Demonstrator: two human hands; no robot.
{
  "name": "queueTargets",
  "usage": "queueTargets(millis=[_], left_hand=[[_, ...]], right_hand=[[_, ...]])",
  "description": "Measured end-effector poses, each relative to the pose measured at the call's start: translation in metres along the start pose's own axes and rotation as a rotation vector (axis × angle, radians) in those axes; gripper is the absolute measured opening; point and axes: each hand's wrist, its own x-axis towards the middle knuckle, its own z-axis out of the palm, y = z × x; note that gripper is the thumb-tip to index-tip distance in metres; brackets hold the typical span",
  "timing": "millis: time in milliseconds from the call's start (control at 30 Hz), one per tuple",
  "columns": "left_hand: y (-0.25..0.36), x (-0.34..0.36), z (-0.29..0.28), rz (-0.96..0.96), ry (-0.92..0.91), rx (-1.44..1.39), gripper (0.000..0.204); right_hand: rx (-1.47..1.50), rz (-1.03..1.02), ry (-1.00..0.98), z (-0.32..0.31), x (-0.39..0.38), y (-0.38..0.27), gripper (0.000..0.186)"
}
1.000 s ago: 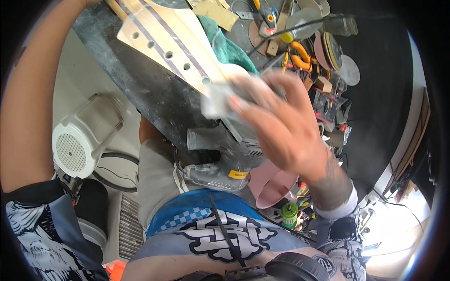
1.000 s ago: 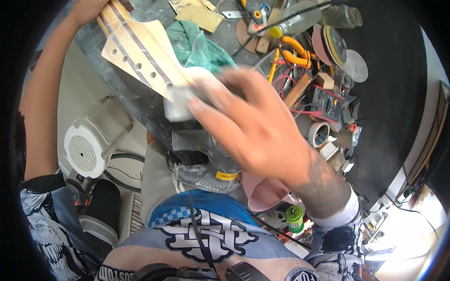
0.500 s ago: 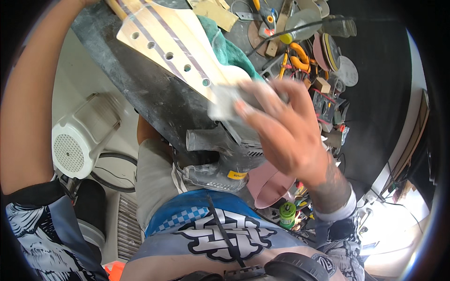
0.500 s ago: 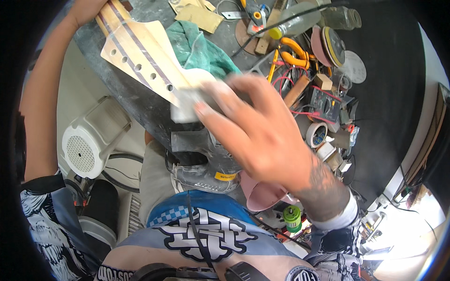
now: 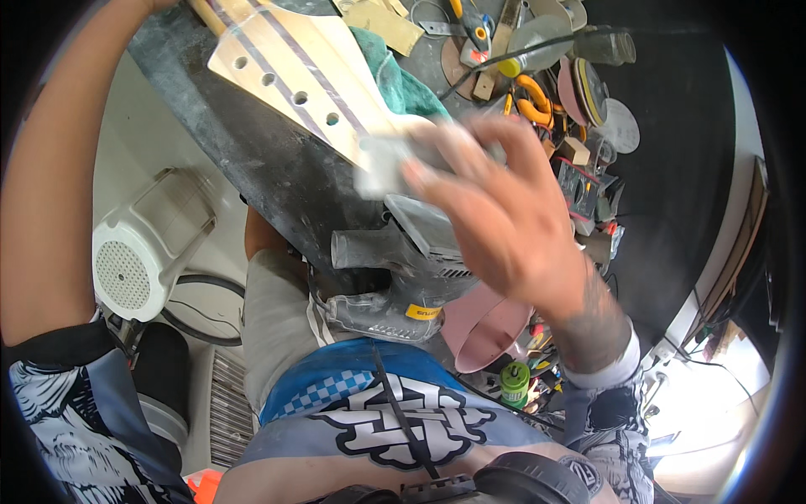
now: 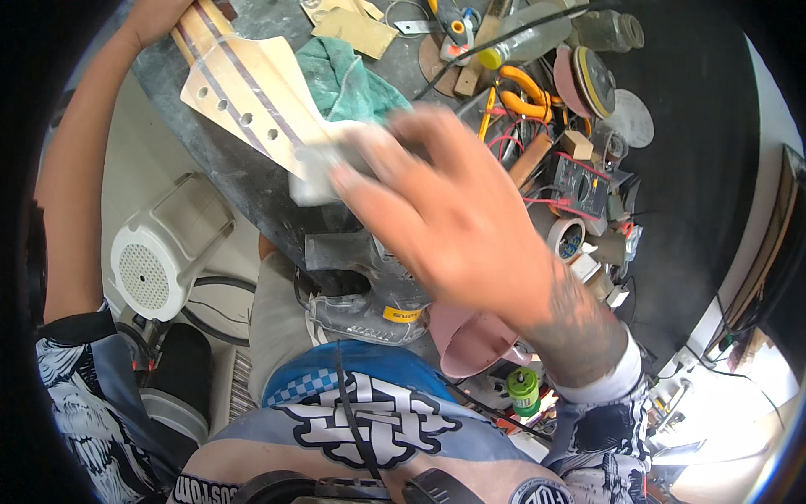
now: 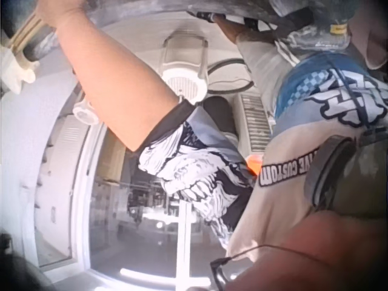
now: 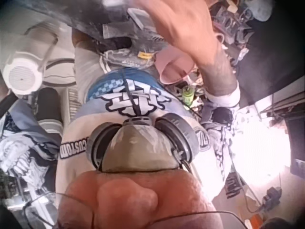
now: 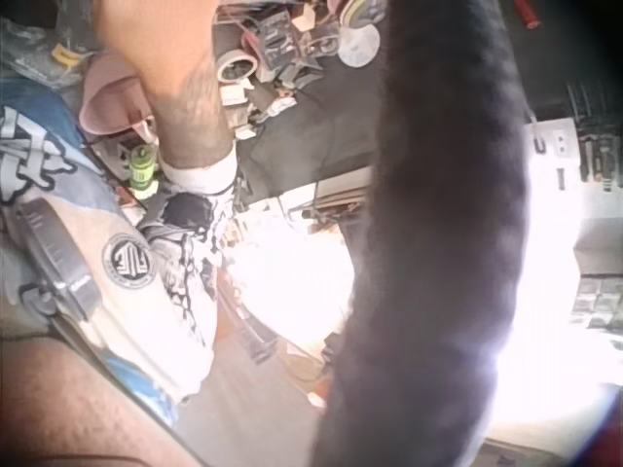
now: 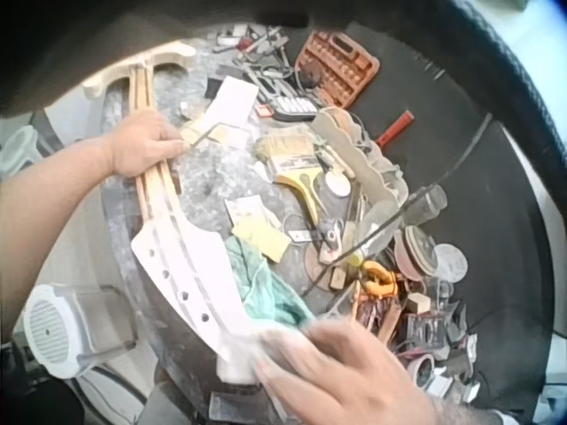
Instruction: The person sands the headstock and neck of a wooden guitar body using a sanding block. They rotate the guitar to access different sides and continue sanding the neck and body edges.
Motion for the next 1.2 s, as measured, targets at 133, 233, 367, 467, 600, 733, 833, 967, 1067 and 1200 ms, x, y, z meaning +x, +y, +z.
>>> queueTargets(millis=[133,233,367,467,600,733,833,967,1067,1200], left_hand=[[0.000,0.002,0.002,-0.204,-0.060,0.044,0.045],[0.002,0.000,0.005,-0.059,-0.010,-0.030,0.045],[0.009,0.002,0.006,-0.060,0.050,-0.031,0.045],[0.004,0.003,0.001,-0.120,-0.056,-0.091,0.046],[0.008,0.006,0.002,-0.030,0.002,-0.003,0.045],[0.001,0.006,0.002,-0.108,0.001,-0.015,0.045],[0.009,-0.003,0.003,-0.066,0.082,0.018,0.045],[0.020,0.000,-0.008,-0.119,-0.012,0.019,0.044],[0.001,0.002,0.005,-0.024,0.008,0.071,0.046],[0.000,0.003,0.000,-0.172,-0.085,0.016,0.045]], right_hand=[[-0.001,-0.039,0.009,0.010,0.000,0.010,0.046],[0.031,0.017,0.004,0.004,0.012,0.000,0.048],[-0.003,-0.005,0.025,0.006,-0.019,0.005,0.039],[0.011,0.001,0.036,0.009,0.005,0.006,0.040],[-0.013,0.007,0.020,0.002,-0.018,0.001,0.038],[0.031,0.028,0.019,0.006,0.002,0.001,0.041],[0.020,0.019,0.009,0.002,-0.029,-0.002,0.043],[0.043,-0.016,0.050,0.012,0.009,0.007,0.044],[0.024,-0.012,0.022,0.005,-0.015,0.003,0.045],[0.041,-0.036,0.076,0.015,0.003,0.007,0.046]])
